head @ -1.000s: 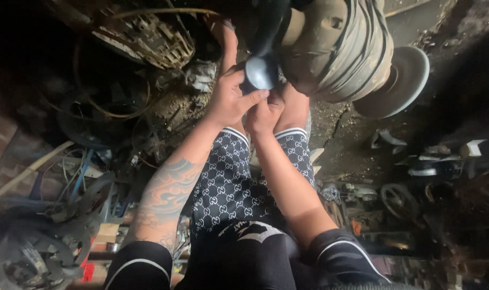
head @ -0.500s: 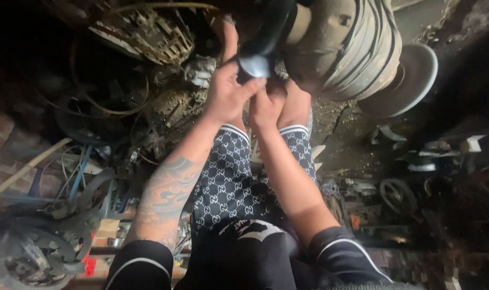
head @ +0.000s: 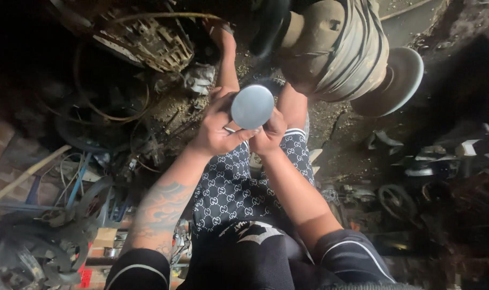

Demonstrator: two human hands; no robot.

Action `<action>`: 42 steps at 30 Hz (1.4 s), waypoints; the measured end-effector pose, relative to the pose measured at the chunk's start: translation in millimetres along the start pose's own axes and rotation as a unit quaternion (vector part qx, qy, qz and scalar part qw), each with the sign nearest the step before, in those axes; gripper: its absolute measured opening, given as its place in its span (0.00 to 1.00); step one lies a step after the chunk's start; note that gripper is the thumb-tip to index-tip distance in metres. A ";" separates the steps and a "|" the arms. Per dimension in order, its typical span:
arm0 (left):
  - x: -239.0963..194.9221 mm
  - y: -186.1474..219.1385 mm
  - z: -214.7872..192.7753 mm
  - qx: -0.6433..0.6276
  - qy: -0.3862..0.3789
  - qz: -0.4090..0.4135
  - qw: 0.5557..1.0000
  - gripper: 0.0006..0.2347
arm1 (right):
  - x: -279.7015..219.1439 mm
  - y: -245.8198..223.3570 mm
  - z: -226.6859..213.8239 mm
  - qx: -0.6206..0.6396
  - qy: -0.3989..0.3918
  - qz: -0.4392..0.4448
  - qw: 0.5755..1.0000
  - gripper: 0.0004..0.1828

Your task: Inspecting and polishing motorcycle engine components using a bench grinder.

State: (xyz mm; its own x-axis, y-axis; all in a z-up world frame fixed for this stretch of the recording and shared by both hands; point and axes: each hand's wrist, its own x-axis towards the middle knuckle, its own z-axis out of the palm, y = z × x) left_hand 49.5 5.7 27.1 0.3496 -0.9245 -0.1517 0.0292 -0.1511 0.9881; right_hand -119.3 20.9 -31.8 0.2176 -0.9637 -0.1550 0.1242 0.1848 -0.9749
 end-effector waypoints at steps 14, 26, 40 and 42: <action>-5.3 -56.4 -19.2 -0.120 -0.139 -0.164 0.969 0.09 | 32.8 -36.7 18.1 0.040 0.080 0.413 0.906 0.18; 27.5 -31.6 26.4 -0.086 0.018 -0.156 0.984 0.29 | 26.4 -12.7 35.9 0.012 0.263 0.426 0.866 0.23; 37.3 -51.0 17.7 -0.140 0.012 -0.227 0.964 0.10 | 97.3 -61.4 84.7 0.013 0.318 0.429 0.845 0.20; 46.0 -49.1 15.6 -0.135 0.006 -0.229 0.964 0.10 | 103.0 -59.7 87.2 0.018 0.329 0.427 0.842 0.19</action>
State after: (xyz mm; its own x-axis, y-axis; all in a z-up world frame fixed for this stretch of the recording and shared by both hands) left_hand 49.6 -34.9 -28.8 0.2536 -0.7777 -0.5752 0.4256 -0.4442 0.7883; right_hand -19.8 -72.5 24.3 -0.3397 -0.3718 -0.8639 0.2272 0.8589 -0.4590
